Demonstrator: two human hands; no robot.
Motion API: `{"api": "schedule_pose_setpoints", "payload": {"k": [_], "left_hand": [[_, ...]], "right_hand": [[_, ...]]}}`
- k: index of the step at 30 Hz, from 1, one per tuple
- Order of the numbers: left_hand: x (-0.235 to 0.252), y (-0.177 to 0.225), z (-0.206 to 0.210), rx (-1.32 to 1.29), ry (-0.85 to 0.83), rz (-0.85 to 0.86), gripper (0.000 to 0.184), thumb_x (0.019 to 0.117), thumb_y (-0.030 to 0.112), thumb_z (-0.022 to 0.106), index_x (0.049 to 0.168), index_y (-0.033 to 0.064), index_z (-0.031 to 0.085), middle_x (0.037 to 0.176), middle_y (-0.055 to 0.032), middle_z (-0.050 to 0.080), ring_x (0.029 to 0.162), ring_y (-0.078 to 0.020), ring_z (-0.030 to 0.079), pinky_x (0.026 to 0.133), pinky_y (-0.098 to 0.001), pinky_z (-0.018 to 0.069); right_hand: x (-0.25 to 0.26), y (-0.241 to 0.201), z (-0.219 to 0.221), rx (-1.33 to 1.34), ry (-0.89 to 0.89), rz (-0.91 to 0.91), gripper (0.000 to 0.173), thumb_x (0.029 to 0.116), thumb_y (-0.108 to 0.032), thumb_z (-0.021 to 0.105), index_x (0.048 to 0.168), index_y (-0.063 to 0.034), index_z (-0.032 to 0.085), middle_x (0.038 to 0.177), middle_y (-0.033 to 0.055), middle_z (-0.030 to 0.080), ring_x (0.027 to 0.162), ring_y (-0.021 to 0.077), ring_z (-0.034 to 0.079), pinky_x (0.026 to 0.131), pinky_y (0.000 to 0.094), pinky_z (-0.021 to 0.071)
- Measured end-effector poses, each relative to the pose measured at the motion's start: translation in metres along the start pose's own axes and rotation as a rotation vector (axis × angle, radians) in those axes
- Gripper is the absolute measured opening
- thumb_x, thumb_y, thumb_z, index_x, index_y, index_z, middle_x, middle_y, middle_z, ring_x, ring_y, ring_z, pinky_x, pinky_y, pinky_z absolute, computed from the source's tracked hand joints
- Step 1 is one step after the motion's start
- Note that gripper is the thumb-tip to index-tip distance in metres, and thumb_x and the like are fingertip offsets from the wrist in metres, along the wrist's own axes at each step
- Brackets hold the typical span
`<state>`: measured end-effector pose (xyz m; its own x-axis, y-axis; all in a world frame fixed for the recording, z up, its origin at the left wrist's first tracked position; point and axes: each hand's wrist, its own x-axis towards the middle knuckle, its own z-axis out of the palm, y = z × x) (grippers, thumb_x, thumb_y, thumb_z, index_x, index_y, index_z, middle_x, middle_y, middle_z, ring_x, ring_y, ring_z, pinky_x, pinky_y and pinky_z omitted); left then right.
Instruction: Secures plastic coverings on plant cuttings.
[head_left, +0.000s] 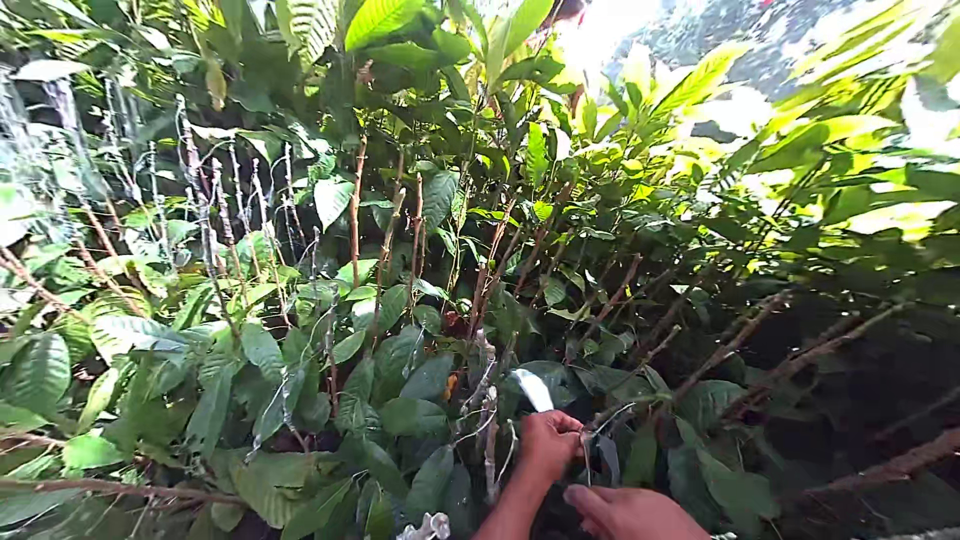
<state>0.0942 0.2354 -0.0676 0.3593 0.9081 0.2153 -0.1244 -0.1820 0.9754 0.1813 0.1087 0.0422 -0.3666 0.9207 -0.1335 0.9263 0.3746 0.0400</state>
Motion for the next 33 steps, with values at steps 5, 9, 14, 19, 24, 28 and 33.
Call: {"api": "schedule_pose_setpoints", "payload": {"k": [5, 9, 14, 19, 24, 28, 33], "left_hand": [[-0.013, -0.023, 0.011, 0.266, -0.138, 0.380, 0.017, 0.0944, 0.011, 0.068, 0.102, -0.0018, 0.076, 0.093, -0.0152, 0.075, 0.085, -0.0241, 0.073, 0.084, -0.0467, 0.0584], [-0.003, -0.011, -0.004, 0.023, -0.028, 0.178, 0.014, 0.0927, 0.007, 0.071, 0.103, -0.0032, 0.072, 0.092, -0.0113, 0.074, 0.078, -0.0164, 0.072, 0.078, -0.0363, 0.0626], [-0.017, -0.012, 0.013, 0.171, -0.191, 0.243, 0.017, 0.0934, 0.011, 0.068, 0.103, -0.0016, 0.074, 0.099, -0.0107, 0.074, 0.087, -0.0162, 0.071, 0.085, -0.0372, 0.0591], [-0.008, 0.007, 0.006, 0.192, -0.060, 0.178, 0.016, 0.0887, 0.015, 0.071, 0.095, 0.0003, 0.073, 0.087, -0.0084, 0.072, 0.081, -0.0164, 0.069, 0.079, -0.0403, 0.0568], [-0.008, -0.006, 0.002, 0.247, -0.100, 0.274, 0.014, 0.0906, 0.018, 0.072, 0.096, 0.0051, 0.075, 0.090, -0.0053, 0.075, 0.081, -0.0136, 0.072, 0.081, -0.0375, 0.0607], [-0.004, 0.001, -0.006, 0.075, 0.071, 0.175, 0.010, 0.0878, 0.009, 0.074, 0.094, 0.0021, 0.073, 0.085, -0.0040, 0.074, 0.071, -0.0103, 0.072, 0.072, -0.0312, 0.0632], [-0.010, 0.008, 0.019, 0.293, -0.141, 0.168, 0.019, 0.0911, 0.017, 0.072, 0.101, 0.0008, 0.074, 0.093, -0.0133, 0.074, 0.086, -0.0247, 0.072, 0.084, -0.0486, 0.0576]], "right_hand": [[0.024, 0.095, -0.064, 0.241, -0.099, 0.211, 0.036, 0.1043, -0.020, 0.061, 0.139, -0.0099, 0.058, 0.125, 0.0111, 0.071, 0.108, 0.0268, 0.070, 0.089, 0.0489, 0.0575], [0.003, 0.026, -0.024, -0.056, -0.132, 0.148, 0.028, 0.1023, -0.017, 0.060, 0.128, -0.0060, 0.065, 0.103, 0.0271, 0.071, 0.097, 0.0490, 0.070, 0.083, 0.0671, 0.0543], [0.027, 0.086, -0.072, 0.199, -0.232, 0.114, 0.042, 0.1057, -0.016, 0.056, 0.146, -0.0081, 0.052, 0.135, 0.0153, 0.065, 0.117, 0.0277, 0.066, 0.096, 0.0499, 0.0537], [0.008, 0.020, -0.062, 0.097, -0.137, 0.081, 0.028, 0.1031, -0.011, 0.057, 0.129, -0.0014, 0.063, 0.106, 0.0224, 0.070, 0.095, 0.0376, 0.070, 0.085, 0.0576, 0.0550], [0.020, 0.116, -0.055, 0.219, -0.213, 0.153, 0.033, 0.1050, -0.014, 0.055, 0.136, -0.0060, 0.060, 0.125, 0.0166, 0.069, 0.113, 0.0316, 0.067, 0.097, 0.0568, 0.0520], [-0.014, 0.099, -0.018, 0.201, -0.196, 0.252, 0.026, 0.0975, -0.020, 0.070, 0.118, -0.0037, 0.070, 0.110, 0.0150, 0.074, 0.107, 0.0332, 0.070, 0.099, 0.0588, 0.0509], [-0.010, 0.015, -0.062, 0.323, -0.150, 0.059, 0.028, 0.1027, -0.012, 0.060, 0.128, -0.0031, 0.065, 0.098, 0.0150, 0.073, 0.083, 0.0264, 0.071, 0.078, 0.0464, 0.0591]]}}
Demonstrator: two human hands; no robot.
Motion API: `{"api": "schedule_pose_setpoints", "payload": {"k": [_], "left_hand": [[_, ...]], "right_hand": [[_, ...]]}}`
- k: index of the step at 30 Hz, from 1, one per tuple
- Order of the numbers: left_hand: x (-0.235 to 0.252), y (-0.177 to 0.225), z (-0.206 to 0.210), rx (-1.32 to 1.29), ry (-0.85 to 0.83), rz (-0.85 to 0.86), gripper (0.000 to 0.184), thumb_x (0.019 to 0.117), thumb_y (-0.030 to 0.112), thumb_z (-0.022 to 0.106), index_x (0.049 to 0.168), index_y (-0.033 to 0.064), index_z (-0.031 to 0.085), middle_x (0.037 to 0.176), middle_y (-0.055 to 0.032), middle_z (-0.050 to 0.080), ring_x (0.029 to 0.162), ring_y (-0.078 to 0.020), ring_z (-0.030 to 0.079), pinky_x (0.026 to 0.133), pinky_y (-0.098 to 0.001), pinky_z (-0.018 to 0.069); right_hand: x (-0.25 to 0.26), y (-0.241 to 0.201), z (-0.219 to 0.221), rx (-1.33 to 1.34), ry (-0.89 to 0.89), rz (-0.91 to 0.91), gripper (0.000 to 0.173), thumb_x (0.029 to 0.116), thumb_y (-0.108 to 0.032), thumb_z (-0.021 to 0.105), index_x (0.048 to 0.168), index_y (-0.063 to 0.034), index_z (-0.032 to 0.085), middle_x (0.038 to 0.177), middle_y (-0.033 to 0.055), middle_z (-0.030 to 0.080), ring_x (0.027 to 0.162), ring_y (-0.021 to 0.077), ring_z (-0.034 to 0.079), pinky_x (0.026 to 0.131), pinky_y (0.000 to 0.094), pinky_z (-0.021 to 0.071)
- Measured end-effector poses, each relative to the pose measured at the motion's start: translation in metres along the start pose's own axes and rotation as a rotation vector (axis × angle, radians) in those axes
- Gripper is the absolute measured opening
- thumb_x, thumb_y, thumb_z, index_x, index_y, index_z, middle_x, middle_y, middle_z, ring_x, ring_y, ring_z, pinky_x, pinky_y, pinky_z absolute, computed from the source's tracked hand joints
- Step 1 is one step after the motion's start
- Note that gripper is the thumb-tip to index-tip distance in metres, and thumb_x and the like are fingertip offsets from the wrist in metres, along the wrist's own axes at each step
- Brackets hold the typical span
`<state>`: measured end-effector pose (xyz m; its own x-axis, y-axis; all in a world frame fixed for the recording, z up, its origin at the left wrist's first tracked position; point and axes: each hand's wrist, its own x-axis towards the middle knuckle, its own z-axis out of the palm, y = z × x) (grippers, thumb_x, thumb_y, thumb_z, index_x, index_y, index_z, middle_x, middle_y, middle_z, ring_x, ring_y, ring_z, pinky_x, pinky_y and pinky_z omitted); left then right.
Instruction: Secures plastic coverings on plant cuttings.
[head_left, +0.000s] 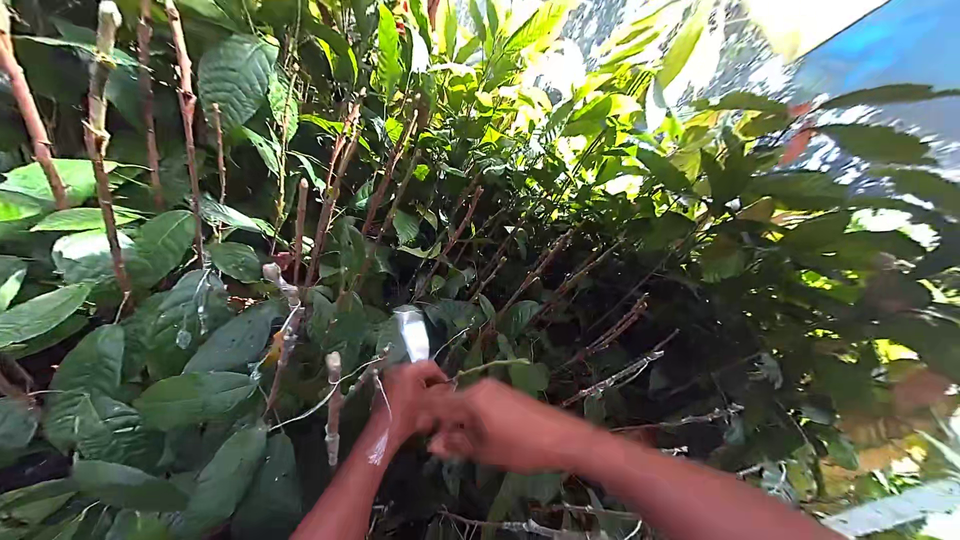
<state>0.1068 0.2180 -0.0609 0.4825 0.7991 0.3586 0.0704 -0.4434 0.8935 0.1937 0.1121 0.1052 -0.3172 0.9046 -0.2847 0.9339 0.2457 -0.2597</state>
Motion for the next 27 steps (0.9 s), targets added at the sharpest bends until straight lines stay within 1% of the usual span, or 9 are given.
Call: {"api": "schedule_pose_setpoints", "payload": {"k": [2, 6, 11, 14, 17, 19, 23, 25, 27], "left_hand": [[-0.007, -0.005, 0.011, 0.097, -0.093, 0.106, 0.022, 0.0937, 0.021, 0.070, 0.103, 0.0015, 0.075, 0.098, -0.0167, 0.074, 0.094, -0.0315, 0.072, 0.089, -0.0561, 0.0558], [-0.002, -0.022, -0.006, -0.045, 0.171, 0.142, 0.014, 0.0899, 0.018, 0.069, 0.093, 0.0055, 0.075, 0.089, -0.0058, 0.074, 0.076, -0.0145, 0.071, 0.075, -0.0391, 0.0604], [-0.003, 0.006, 0.000, 0.088, 0.041, 0.048, 0.026, 0.0945, 0.025, 0.070, 0.096, -0.0001, 0.073, 0.089, -0.0175, 0.072, 0.086, -0.0331, 0.071, 0.083, -0.0571, 0.0550], [-0.009, -0.001, 0.010, 0.175, -0.078, 0.162, 0.019, 0.0940, 0.020, 0.065, 0.099, 0.0040, 0.074, 0.093, -0.0156, 0.073, 0.088, -0.0319, 0.071, 0.082, -0.0569, 0.0561], [-0.003, -0.002, -0.007, 0.079, 0.014, 0.109, 0.018, 0.0954, 0.018, 0.066, 0.105, 0.0055, 0.074, 0.093, -0.0103, 0.074, 0.083, -0.0227, 0.072, 0.082, -0.0482, 0.0584], [-0.002, 0.004, -0.004, 0.088, 0.020, 0.119, 0.017, 0.0948, 0.016, 0.067, 0.101, 0.0027, 0.074, 0.091, -0.0140, 0.074, 0.085, -0.0284, 0.072, 0.083, -0.0531, 0.0576], [-0.011, 0.013, 0.003, 0.198, -0.180, 0.140, 0.022, 0.0961, 0.024, 0.067, 0.104, 0.0047, 0.074, 0.096, -0.0158, 0.073, 0.090, -0.0325, 0.071, 0.085, -0.0570, 0.0556], [-0.006, 0.012, -0.008, 0.186, -0.132, 0.144, 0.029, 0.0968, 0.033, 0.068, 0.111, 0.0084, 0.074, 0.098, -0.0119, 0.075, 0.088, -0.0284, 0.073, 0.084, -0.0553, 0.0574], [-0.005, 0.012, -0.009, 0.180, -0.042, 0.129, 0.029, 0.0983, 0.033, 0.066, 0.113, 0.0095, 0.075, 0.095, -0.0109, 0.075, 0.086, -0.0283, 0.072, 0.082, -0.0565, 0.0566]], "right_hand": [[0.020, 0.055, -0.031, 0.182, -0.019, 0.011, 0.035, 0.1059, -0.012, 0.052, 0.139, -0.0035, 0.056, 0.120, 0.0112, 0.070, 0.093, 0.0137, 0.066, 0.077, 0.0308, 0.0537], [0.018, 0.112, 0.006, -0.091, 0.019, 0.225, 0.029, 0.1006, -0.017, 0.065, 0.127, -0.0044, 0.066, 0.119, 0.0144, 0.073, 0.111, 0.0315, 0.070, 0.101, 0.0577, 0.0519], [-0.005, 0.019, -0.012, 0.156, 0.124, 0.070, 0.029, 0.1021, -0.017, 0.062, 0.128, -0.0036, 0.065, 0.091, 0.0075, 0.070, 0.070, 0.0132, 0.064, 0.064, 0.0314, 0.0550], [0.008, 0.088, -0.035, 0.289, 0.045, 0.107, 0.040, 0.1038, -0.013, 0.055, 0.142, -0.0048, 0.052, 0.134, 0.0072, 0.067, 0.109, 0.0108, 0.067, 0.089, 0.0303, 0.0541], [-0.001, 0.068, -0.005, -0.093, 0.079, 0.227, 0.036, 0.0990, -0.018, 0.067, 0.132, -0.0052, 0.062, 0.114, 0.0151, 0.072, 0.104, 0.0304, 0.071, 0.095, 0.0557, 0.0544], [-0.007, 0.027, -0.009, -0.030, 0.141, 0.118, 0.028, 0.1006, -0.017, 0.064, 0.125, -0.0044, 0.066, 0.096, 0.0115, 0.072, 0.078, 0.0218, 0.069, 0.073, 0.0412, 0.0580], [0.017, 0.102, -0.036, 0.212, -0.010, 0.133, 0.042, 0.1033, -0.009, 0.056, 0.145, -0.0043, 0.051, 0.138, 0.0091, 0.064, 0.105, 0.0153, 0.068, 0.086, 0.0351, 0.0563], [0.020, 0.109, -0.015, 0.082, 0.092, 0.215, 0.038, 0.0982, -0.016, 0.068, 0.132, -0.0018, 0.060, 0.121, 0.0117, 0.072, 0.104, 0.0212, 0.072, 0.095, 0.0439, 0.0576], [0.001, 0.093, 0.006, 0.079, 0.176, 0.268, 0.029, 0.1003, -0.019, 0.065, 0.125, -0.0030, 0.065, 0.094, 0.0106, 0.071, 0.079, 0.0180, 0.070, 0.079, 0.0391, 0.0595]]}}
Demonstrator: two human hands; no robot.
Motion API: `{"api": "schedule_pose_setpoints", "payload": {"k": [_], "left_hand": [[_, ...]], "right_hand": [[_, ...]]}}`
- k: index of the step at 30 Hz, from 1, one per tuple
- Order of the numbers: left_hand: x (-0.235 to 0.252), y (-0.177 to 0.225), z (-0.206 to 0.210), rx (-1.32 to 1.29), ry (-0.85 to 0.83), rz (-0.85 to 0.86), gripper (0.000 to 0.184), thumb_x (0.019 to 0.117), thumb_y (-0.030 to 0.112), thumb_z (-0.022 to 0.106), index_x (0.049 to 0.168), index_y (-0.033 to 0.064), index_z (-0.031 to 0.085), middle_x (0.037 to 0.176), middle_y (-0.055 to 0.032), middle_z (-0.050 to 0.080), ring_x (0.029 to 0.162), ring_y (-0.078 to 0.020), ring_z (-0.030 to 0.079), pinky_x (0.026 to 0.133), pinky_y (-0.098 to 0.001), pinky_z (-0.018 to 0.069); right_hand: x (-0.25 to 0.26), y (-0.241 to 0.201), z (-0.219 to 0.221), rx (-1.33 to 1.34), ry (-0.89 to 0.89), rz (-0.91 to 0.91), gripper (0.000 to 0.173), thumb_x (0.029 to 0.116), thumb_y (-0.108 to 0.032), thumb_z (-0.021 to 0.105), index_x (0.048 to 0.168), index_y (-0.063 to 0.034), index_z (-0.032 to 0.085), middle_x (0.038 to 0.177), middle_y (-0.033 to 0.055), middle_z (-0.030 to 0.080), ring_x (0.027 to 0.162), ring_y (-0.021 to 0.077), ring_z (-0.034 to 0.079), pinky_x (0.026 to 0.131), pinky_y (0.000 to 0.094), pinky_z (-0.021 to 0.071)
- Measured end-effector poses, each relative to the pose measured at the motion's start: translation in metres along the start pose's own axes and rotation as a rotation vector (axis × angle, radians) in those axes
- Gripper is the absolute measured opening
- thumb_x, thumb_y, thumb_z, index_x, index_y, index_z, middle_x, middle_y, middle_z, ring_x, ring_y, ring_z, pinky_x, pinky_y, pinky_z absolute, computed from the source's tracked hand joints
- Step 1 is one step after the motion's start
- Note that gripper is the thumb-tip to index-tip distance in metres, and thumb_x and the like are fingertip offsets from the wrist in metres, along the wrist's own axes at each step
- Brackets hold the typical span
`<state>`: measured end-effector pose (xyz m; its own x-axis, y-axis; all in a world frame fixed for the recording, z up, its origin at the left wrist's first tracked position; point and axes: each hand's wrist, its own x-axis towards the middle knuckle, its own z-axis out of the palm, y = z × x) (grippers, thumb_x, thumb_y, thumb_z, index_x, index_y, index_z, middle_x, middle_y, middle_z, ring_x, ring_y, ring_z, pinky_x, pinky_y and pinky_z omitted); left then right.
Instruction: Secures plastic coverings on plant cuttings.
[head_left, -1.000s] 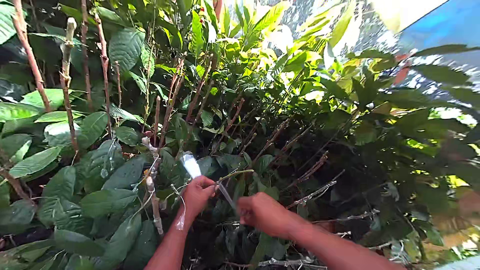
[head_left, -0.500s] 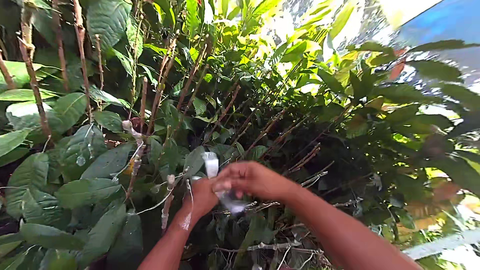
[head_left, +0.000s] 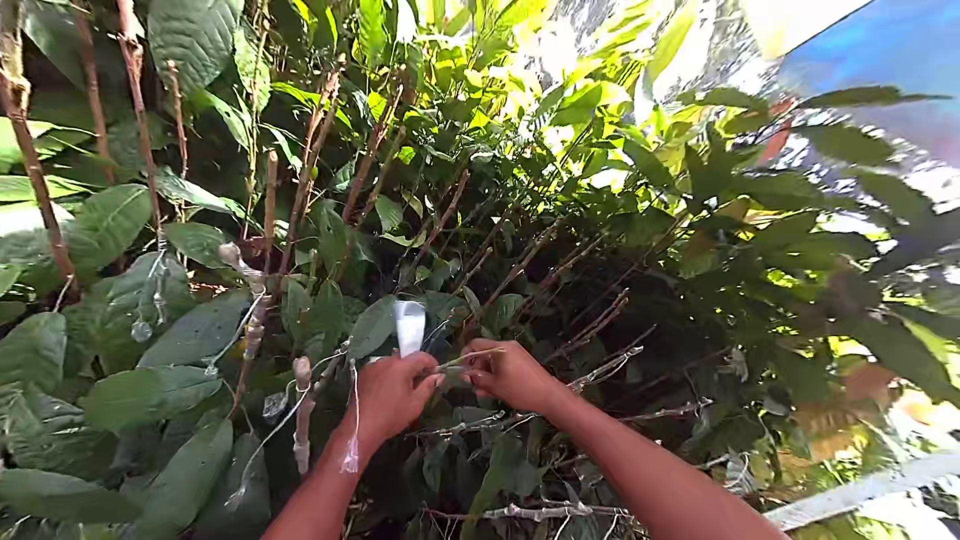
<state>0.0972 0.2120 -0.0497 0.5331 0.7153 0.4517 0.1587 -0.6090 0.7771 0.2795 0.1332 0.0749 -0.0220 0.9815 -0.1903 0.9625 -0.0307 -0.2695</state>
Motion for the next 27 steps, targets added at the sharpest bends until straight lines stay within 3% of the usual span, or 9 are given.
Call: {"api": "schedule_pose_setpoints", "payload": {"k": [5, 7, 9, 11, 14, 17, 21, 24, 27], "left_hand": [[0.008, 0.000, 0.005, -0.092, 0.054, -0.024, 0.028, 0.0979, 0.031, 0.068, 0.117, 0.0110, 0.074, 0.090, -0.0092, 0.074, 0.076, -0.0236, 0.072, 0.076, -0.0502, 0.0599], [0.004, 0.005, 0.016, -0.077, -0.030, 0.064, 0.026, 0.0978, 0.028, 0.068, 0.114, 0.0088, 0.075, 0.094, -0.0132, 0.075, 0.082, -0.0278, 0.073, 0.080, -0.0531, 0.0590], [-0.001, 0.007, 0.019, -0.056, -0.039, 0.114, 0.025, 0.0988, 0.030, 0.065, 0.109, 0.0094, 0.076, 0.093, -0.0122, 0.075, 0.083, -0.0275, 0.072, 0.081, -0.0532, 0.0577], [0.003, 0.006, 0.011, -0.051, 0.044, 0.122, 0.025, 0.0993, 0.031, 0.064, 0.109, 0.0109, 0.076, 0.089, -0.0089, 0.074, 0.076, -0.0238, 0.072, 0.075, -0.0501, 0.0596], [0.000, 0.013, 0.019, -0.060, 0.029, 0.137, 0.023, 0.0999, 0.025, 0.064, 0.111, 0.0088, 0.077, 0.094, -0.0136, 0.075, 0.081, -0.0294, 0.073, 0.079, -0.0547, 0.0587], [-0.001, 0.011, 0.015, -0.095, 0.051, 0.134, 0.022, 0.0999, 0.026, 0.064, 0.107, 0.0093, 0.077, 0.095, -0.0088, 0.075, 0.078, -0.0211, 0.073, 0.077, -0.0447, 0.0615], [0.003, 0.015, 0.011, -0.128, 0.061, 0.128, 0.022, 0.0993, 0.023, 0.065, 0.111, 0.0089, 0.076, 0.094, -0.0108, 0.075, 0.076, -0.0228, 0.072, 0.074, -0.0465, 0.0609], [-0.001, 0.017, 0.008, -0.075, 0.082, 0.146, 0.023, 0.0994, 0.028, 0.064, 0.106, 0.0103, 0.077, 0.091, -0.0086, 0.074, 0.074, -0.0214, 0.071, 0.073, -0.0464, 0.0605], [0.004, 0.017, 0.006, -0.063, 0.131, 0.186, 0.022, 0.0975, 0.025, 0.066, 0.112, 0.0125, 0.076, 0.092, -0.0086, 0.075, 0.080, -0.0257, 0.073, 0.076, -0.0551, 0.0586]], "right_hand": [[-0.067, -0.041, -0.020, 0.515, -0.004, -0.306, 0.030, 0.0997, -0.012, 0.061, 0.129, -0.0095, 0.067, 0.074, -0.0063, 0.061, 0.056, -0.0022, 0.052, 0.049, 0.0150, 0.0449], [-0.044, -0.021, -0.040, 0.667, 0.045, -0.241, 0.026, 0.1005, -0.015, 0.057, 0.125, -0.0083, 0.060, 0.100, 0.0000, 0.076, 0.072, 0.0011, 0.067, 0.057, 0.0167, 0.0521], [-0.032, 0.011, -0.053, 0.334, 0.006, -0.143, 0.039, 0.1010, -0.012, 0.060, 0.138, -0.0028, 0.052, 0.127, 0.0069, 0.070, 0.105, 0.0120, 0.070, 0.088, 0.0319, 0.0576], [-0.040, -0.010, -0.037, 0.075, 0.077, -0.074, 0.035, 0.0976, -0.016, 0.069, 0.130, -0.0023, 0.062, 0.110, 0.0102, 0.072, 0.094, 0.0189, 0.069, 0.086, 0.0426, 0.0574], [-0.036, -0.026, -0.041, 0.230, 0.111, -0.167, 0.027, 0.0992, -0.015, 0.061, 0.124, -0.0039, 0.064, 0.097, 0.0038, 0.073, 0.073, 0.0053, 0.065, 0.059, 0.0206, 0.0510], [-0.032, 0.007, -0.046, 0.145, -0.030, -0.149, 0.042, 0.1002, -0.015, 0.064, 0.139, -0.0035, 0.055, 0.126, 0.0078, 0.071, 0.105, 0.0139, 0.070, 0.091, 0.0377, 0.0576], [-0.043, -0.028, -0.039, 0.217, 0.201, -0.232, 0.027, 0.0981, -0.016, 0.064, 0.123, -0.0048, 0.064, 0.096, 0.0023, 0.073, 0.072, 0.0039, 0.065, 0.061, 0.0210, 0.0536], [-0.043, -0.003, -0.039, 0.018, 0.139, -0.171, 0.043, 0.0977, -0.017, 0.068, 0.138, -0.0061, 0.059, 0.124, 0.0078, 0.071, 0.106, 0.0168, 0.068, 0.092, 0.0414, 0.0565], [-0.056, -0.031, -0.027, 0.086, 0.305, -0.266, 0.025, 0.0987, -0.022, 0.066, 0.117, -0.0051, 0.067, 0.089, 0.0018, 0.071, 0.070, 0.0065, 0.064, 0.063, 0.0252, 0.0558]]}}
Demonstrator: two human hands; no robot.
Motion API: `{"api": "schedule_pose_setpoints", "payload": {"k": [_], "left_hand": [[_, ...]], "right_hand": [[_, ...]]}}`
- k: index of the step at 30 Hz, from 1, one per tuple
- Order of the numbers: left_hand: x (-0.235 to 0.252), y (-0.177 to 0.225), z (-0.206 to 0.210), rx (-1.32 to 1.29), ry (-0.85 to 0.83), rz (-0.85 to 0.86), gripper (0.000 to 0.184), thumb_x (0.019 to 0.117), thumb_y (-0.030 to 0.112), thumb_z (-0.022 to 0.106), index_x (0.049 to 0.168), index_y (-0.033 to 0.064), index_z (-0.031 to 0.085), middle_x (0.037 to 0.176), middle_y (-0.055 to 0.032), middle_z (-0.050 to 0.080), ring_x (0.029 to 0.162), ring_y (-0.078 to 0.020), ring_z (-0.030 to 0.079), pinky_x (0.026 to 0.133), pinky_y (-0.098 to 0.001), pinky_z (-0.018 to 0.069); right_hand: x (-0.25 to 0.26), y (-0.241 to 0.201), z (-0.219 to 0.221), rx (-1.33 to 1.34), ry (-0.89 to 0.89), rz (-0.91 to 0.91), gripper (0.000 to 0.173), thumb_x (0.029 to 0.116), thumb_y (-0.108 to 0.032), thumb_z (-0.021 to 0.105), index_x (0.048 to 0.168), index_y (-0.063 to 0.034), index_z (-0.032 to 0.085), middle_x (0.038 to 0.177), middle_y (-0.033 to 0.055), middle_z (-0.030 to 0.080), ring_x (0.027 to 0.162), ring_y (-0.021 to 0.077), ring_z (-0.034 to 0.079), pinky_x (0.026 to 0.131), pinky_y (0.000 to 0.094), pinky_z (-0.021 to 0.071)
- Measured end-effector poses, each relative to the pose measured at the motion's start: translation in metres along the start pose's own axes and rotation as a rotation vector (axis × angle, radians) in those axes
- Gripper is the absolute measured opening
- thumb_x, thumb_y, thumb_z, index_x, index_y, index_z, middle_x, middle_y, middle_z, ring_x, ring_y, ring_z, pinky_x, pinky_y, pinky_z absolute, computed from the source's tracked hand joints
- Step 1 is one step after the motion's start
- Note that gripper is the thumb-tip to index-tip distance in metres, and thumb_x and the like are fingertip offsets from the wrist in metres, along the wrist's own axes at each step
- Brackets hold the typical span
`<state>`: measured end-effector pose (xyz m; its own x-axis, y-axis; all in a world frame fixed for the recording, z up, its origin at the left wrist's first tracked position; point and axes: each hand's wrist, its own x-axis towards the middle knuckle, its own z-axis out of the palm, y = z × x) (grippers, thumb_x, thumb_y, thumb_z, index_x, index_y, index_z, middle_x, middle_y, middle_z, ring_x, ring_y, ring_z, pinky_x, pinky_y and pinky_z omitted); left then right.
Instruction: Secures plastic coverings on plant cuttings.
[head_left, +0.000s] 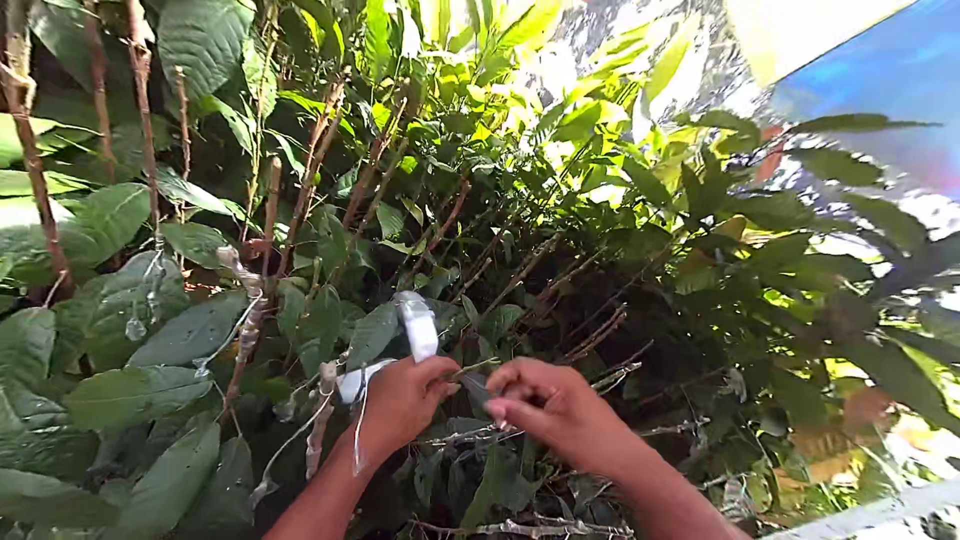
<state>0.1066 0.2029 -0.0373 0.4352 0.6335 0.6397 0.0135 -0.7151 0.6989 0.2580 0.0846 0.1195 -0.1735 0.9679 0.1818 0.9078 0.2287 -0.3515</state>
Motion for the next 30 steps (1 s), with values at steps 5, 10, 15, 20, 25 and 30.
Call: {"api": "schedule_pose_setpoints", "payload": {"k": [5, 10, 15, 20, 25, 30], "left_hand": [[-0.003, 0.009, 0.007, 0.041, 0.053, 0.046, 0.023, 0.0974, 0.030, 0.064, 0.100, 0.0122, 0.078, 0.087, -0.0066, 0.074, 0.074, -0.0215, 0.070, 0.070, -0.0488, 0.0587], [0.005, 0.003, 0.001, 0.036, 0.212, -0.025, 0.022, 0.0965, 0.031, 0.063, 0.100, 0.0143, 0.077, 0.081, -0.0008, 0.072, 0.070, -0.0136, 0.067, 0.067, -0.0411, 0.0567], [-0.002, 0.020, 0.012, -0.002, 0.006, -0.016, 0.023, 0.0981, 0.032, 0.064, 0.105, 0.0148, 0.078, 0.091, -0.0053, 0.074, 0.078, -0.0196, 0.071, 0.074, -0.0468, 0.0591], [0.001, 0.022, 0.008, 0.001, 0.045, 0.009, 0.024, 0.0979, 0.031, 0.064, 0.115, 0.0200, 0.076, 0.087, -0.0031, 0.074, 0.071, -0.0189, 0.069, 0.068, -0.0487, 0.0577], [-0.002, 0.030, 0.008, 0.052, 0.079, 0.078, 0.024, 0.0979, 0.036, 0.063, 0.100, 0.0167, 0.078, 0.086, -0.0028, 0.074, 0.070, -0.0180, 0.069, 0.065, -0.0461, 0.0578], [-0.004, 0.028, 0.010, 0.099, 0.232, 0.078, 0.023, 0.0976, 0.032, 0.062, 0.100, 0.0144, 0.077, 0.086, -0.0010, 0.074, 0.072, -0.0140, 0.070, 0.067, -0.0409, 0.0590]], "right_hand": [[0.020, 0.030, -0.005, -0.212, -0.175, 0.141, 0.037, 0.0991, -0.023, 0.067, 0.131, -0.0039, 0.062, 0.111, 0.0112, 0.074, 0.095, 0.0224, 0.073, 0.088, 0.0454, 0.0586], [-0.026, 0.011, -0.005, 0.260, -0.123, -0.041, 0.028, 0.1007, -0.018, 0.063, 0.126, -0.0069, 0.071, 0.075, -0.0028, 0.063, 0.062, -0.0004, 0.053, 0.059, 0.0170, 0.0469], [-0.005, 0.025, -0.025, 0.164, -0.007, 0.102, 0.040, 0.0996, -0.017, 0.064, 0.137, -0.0051, 0.056, 0.115, 0.0019, 0.073, 0.093, 0.0067, 0.070, 0.081, 0.0271, 0.0593], [-0.018, 0.005, -0.015, 0.431, 0.074, 0.062, 0.017, 0.1000, -0.017, 0.063, 0.113, -0.0063, 0.065, 0.084, -0.0023, 0.071, 0.062, -0.0009, 0.060, 0.053, 0.0155, 0.0472], [-0.013, 0.024, 0.003, -0.185, 0.083, 0.123, 0.037, 0.0953, -0.025, 0.072, 0.126, -0.0042, 0.065, 0.104, 0.0074, 0.075, 0.088, 0.0155, 0.074, 0.082, 0.0360, 0.0617], [-0.028, 0.005, 0.010, -0.282, -0.035, 0.027, 0.026, 0.1042, -0.021, 0.056, 0.105, -0.0025, 0.074, 0.089, 0.0120, 0.069, 0.078, 0.0217, 0.067, 0.073, 0.0380, 0.0567]]}}
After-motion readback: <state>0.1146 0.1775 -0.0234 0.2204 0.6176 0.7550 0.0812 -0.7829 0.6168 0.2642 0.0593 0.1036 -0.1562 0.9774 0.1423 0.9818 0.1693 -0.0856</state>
